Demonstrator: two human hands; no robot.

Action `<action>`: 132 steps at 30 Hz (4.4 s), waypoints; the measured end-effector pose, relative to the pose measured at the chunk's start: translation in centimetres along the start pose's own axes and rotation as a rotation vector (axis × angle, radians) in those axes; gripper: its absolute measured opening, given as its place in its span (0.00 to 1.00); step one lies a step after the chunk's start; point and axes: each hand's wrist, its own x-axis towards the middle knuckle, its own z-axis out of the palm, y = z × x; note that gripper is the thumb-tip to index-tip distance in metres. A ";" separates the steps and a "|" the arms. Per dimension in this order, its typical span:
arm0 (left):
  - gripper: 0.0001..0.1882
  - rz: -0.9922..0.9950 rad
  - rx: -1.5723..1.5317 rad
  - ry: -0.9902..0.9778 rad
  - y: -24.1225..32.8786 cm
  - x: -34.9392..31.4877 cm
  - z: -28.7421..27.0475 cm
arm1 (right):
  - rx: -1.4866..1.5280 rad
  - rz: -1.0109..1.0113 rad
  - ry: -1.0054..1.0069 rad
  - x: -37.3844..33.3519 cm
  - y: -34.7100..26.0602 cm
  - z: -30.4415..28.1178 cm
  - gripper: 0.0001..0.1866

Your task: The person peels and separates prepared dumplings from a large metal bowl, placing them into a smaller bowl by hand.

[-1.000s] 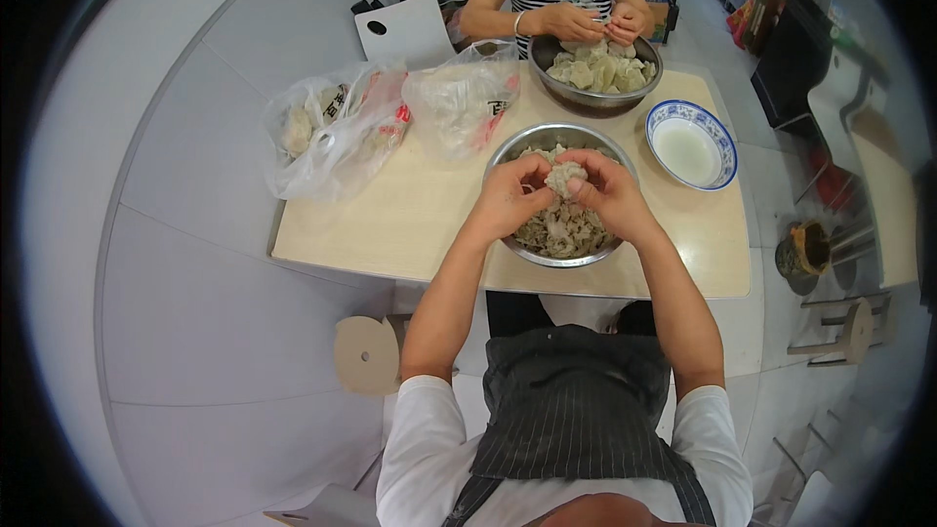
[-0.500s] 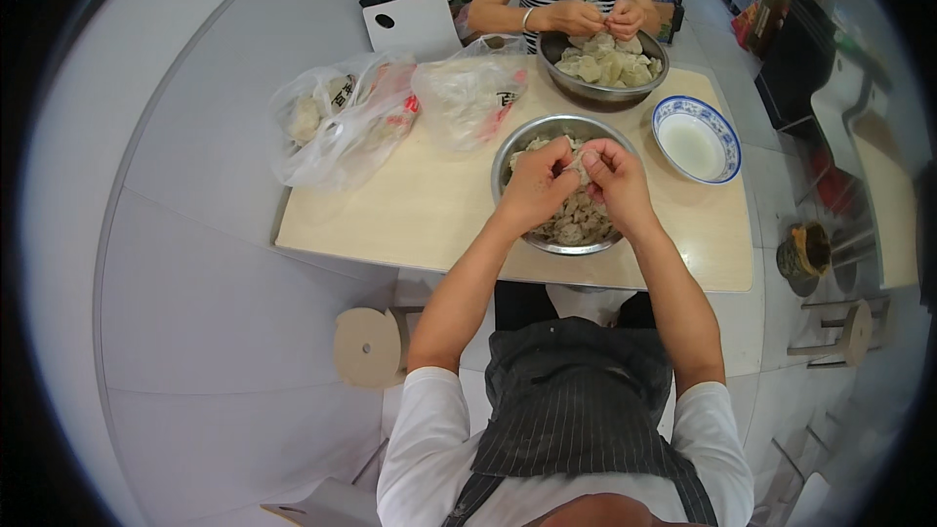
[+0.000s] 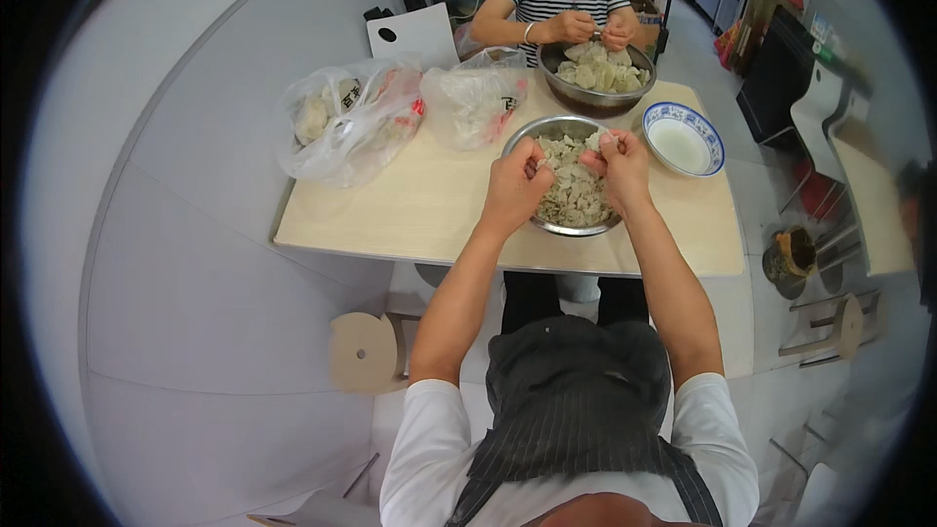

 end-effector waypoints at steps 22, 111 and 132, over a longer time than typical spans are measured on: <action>0.05 0.124 0.192 -0.067 -1.3 0.5 0.1 | -0.631 -0.196 -0.420 -3.0 -1.8 -1.3 0.12; 0.07 -0.148 -0.057 -0.171 -1.2 3.6 0.4 | -0.264 0.043 -0.428 -0.4 -1.5 -0.1 0.08; 0.05 -0.060 0.066 -0.106 -2.3 5.8 0.0 | -0.449 0.041 -0.491 0.8 -3.4 -0.5 0.07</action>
